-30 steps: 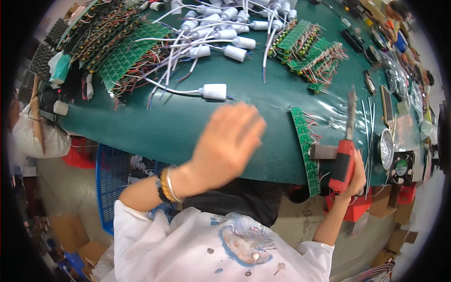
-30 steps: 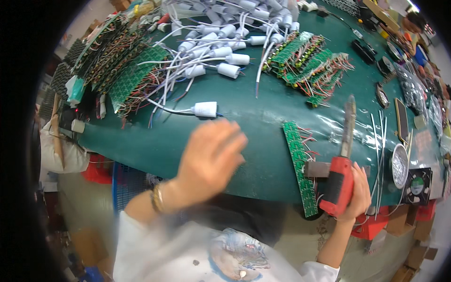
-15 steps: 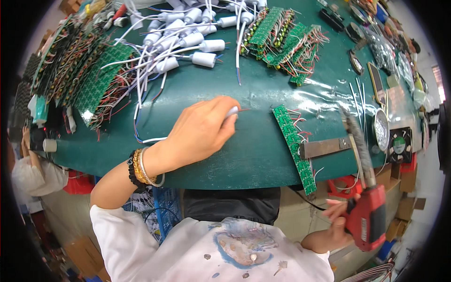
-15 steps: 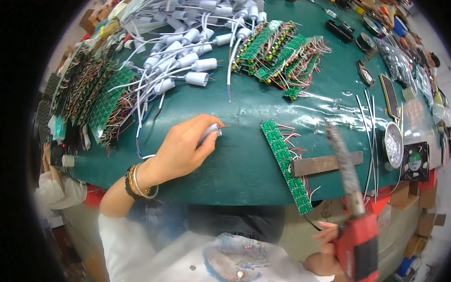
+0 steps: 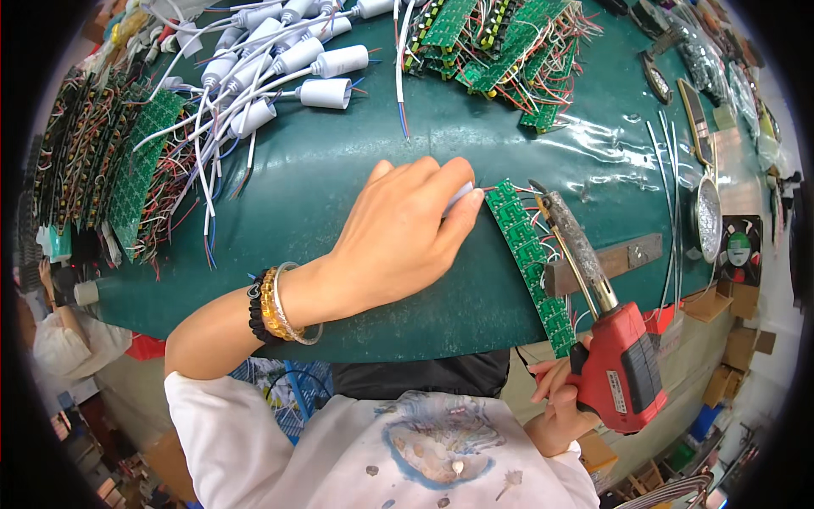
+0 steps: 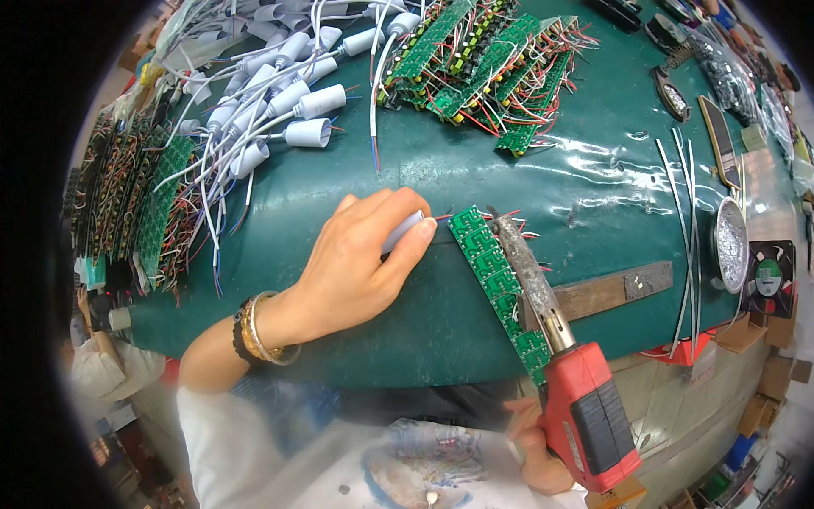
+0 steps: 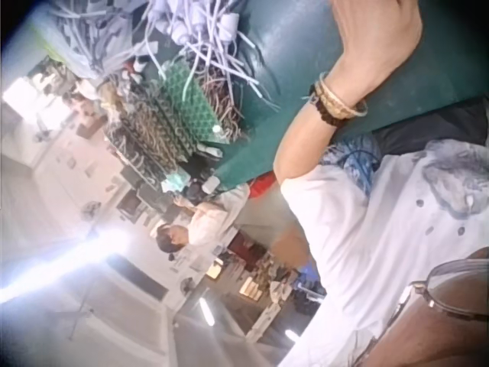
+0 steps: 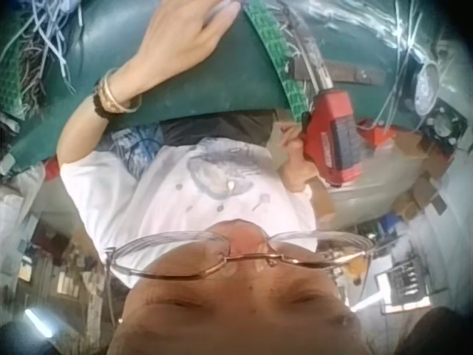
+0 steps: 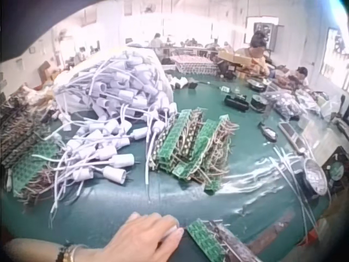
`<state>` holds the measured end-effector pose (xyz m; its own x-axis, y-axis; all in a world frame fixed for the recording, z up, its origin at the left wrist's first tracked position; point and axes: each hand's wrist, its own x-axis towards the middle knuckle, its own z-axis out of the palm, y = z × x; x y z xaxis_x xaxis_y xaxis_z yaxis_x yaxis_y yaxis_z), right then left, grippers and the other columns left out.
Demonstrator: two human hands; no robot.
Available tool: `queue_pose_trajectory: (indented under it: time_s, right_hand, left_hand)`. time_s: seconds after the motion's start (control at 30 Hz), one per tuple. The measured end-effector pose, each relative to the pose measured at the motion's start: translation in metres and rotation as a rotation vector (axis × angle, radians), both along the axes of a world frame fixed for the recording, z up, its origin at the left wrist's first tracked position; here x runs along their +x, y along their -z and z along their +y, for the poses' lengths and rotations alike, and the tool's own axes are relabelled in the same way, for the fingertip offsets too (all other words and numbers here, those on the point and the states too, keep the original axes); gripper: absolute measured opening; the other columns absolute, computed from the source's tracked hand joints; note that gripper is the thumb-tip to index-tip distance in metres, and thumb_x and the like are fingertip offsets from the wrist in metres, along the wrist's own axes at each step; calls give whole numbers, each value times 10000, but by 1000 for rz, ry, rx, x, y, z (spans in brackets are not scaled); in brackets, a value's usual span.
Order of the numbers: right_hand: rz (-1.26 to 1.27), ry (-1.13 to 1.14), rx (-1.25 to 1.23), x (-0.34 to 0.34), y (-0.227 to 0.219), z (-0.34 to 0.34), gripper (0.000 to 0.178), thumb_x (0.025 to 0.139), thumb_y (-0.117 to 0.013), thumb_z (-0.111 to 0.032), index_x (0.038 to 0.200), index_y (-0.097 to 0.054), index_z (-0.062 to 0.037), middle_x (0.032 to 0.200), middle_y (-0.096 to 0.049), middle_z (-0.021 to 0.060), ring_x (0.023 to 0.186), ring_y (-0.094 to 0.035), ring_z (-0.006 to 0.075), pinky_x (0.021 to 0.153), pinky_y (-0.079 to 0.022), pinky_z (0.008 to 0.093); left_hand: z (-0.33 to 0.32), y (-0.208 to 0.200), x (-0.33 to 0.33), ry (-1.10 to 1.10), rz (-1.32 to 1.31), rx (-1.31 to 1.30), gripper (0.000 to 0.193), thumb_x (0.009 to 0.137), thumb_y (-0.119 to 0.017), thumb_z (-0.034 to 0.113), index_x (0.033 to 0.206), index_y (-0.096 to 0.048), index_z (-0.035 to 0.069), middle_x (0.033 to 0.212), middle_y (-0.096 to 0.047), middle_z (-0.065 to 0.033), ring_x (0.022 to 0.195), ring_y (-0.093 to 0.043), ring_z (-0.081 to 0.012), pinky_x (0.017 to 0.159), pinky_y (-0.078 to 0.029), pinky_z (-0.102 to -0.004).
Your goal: The person solders wired components onto a circuit board using a soldering iron, places the assembled piece into a blue basket, and picks up another circuit board to solder more wired components onto it.
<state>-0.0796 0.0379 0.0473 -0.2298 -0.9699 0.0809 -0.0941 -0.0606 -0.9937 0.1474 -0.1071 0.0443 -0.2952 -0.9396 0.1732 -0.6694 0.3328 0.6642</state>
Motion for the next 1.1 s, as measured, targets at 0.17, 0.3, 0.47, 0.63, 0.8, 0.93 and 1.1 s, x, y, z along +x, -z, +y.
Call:
queue_pose_trajectory:
  time_s: [0.17, 0.3, 0.47, 0.63, 0.8, 0.93, 1.1]
  right_hand:
    - [-11, -96, 22, -9, -4, -10, 593, 939, -665, -412, 1163, -429, 83, 593, -481, 26, 515, -504, 153, 670, -548, 399]
    - [-25, -131, -19, -19, 3, -8, 577, 951, -652, -406, 1169, -428, 79, 589, -504, 31, 509, -515, 152, 645, -551, 389]
    - [-110, 17, -63, -23, 19, 2, 783, 926, -668, -455, 1361, -395, 136, 519, -467, 11, 417, -467, 123, 521, -536, 328]
    - [-76, -42, -19, -22, 13, 0, 821, 903, -666, -502, 1363, -400, 123, 517, -461, -2, 415, -457, 113, 504, -520, 313]
    - [-16, -119, 7, -21, 10, -7, 848, 889, -660, -526, 1372, -390, 117, 520, -457, -10, 423, -451, 103, 491, -500, 299]
    - [0, -181, -27, -29, 15, -6, 872, 878, -657, -542, 1378, -378, 115, 520, -447, -17, 429, -447, 95, 479, -483, 288]
    - [-81, -102, -7, -32, 22, 5, 895, 877, -645, -567, 1370, -372, 129, 516, -429, -26, 429, -436, 88, 463, -464, 277]
  left_hand:
    - [-6, 3, -9, -36, -46, -174, 110, 898, -625, 162, 874, -584, 62, 763, -547, -87, 702, -531, -275, 709, -356, -413]
    - [-7, 6, -5, -8, -21, -177, 87, 816, -648, 121, 788, -584, 68, 759, -538, -71, 690, -512, -252, 702, -341, -405]
    - [-8, 12, -6, -53, -7, -169, 83, 752, -670, 78, 750, -587, 70, 739, -534, -53, 697, -507, -239, 710, -333, -386]
    - [-10, 15, -8, -39, 19, -200, 91, 736, -694, 43, 755, -608, 67, 755, -556, -41, 721, -514, -233, 720, -341, -366]
    - [-6, 13, -6, -13, -3, -172, 91, 755, -695, 41, 773, -608, 64, 844, -559, -63, 783, -506, -246, 731, -347, -369]
    - [-6, 11, -6, -2, -15, -160, 90, 765, -694, 30, 783, -610, 60, 878, -561, -66, 804, -508, -243, 758, -345, -364]
    - [-6, 11, -9, -26, 128, -74, 93, 764, -696, 24, 791, -616, 62, 892, -582, -56, 845, -535, -228, 800, -342, -357]
